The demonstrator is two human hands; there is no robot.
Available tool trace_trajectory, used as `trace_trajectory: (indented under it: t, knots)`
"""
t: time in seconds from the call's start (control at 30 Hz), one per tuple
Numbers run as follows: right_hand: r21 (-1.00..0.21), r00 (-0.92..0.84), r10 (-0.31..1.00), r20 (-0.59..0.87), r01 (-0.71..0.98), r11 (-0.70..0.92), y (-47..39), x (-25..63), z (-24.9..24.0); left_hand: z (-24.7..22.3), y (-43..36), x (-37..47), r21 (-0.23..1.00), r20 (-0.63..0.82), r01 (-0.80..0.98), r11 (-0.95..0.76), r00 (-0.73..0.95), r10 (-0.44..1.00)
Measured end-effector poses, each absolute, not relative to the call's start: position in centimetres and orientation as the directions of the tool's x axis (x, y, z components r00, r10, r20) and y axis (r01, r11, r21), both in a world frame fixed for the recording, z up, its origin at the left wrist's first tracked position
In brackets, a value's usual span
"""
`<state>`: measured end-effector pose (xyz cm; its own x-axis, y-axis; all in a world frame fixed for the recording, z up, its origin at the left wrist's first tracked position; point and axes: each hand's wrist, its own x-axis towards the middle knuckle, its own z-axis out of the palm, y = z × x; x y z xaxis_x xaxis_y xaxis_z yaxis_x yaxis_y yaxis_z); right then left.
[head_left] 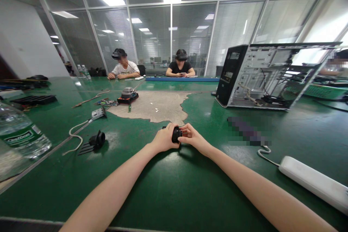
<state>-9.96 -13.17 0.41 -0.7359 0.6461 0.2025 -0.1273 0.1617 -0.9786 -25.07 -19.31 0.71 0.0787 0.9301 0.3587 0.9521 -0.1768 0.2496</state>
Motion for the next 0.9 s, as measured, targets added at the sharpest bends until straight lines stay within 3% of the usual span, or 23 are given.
trace_trajectory:
  t: [0.27, 0.5, 0.9]
  knots:
    - [-0.986, -0.665, 0.731, 0.152, -0.052, 0.158, -13.35, -10.33, 0.40, 0.96, -19.50, -24.92, 0.260, 0.357, 0.950, -0.173, 0.071, 0.931]
    - [-0.978, -0.750, 0.629, 0.206, -0.132, 0.163, -13.02, -9.93, 0.29, 0.65, -19.28, -25.15, 0.241, 0.358, 0.952, -0.188, 0.093, 0.929]
    - [-0.988, -0.697, 0.702, 0.146, -0.067, 0.138, -13.03, -10.16, 0.33, 0.77, -19.37, -25.01, 0.253, 0.346, 0.953, -0.166, 0.071, 0.935]
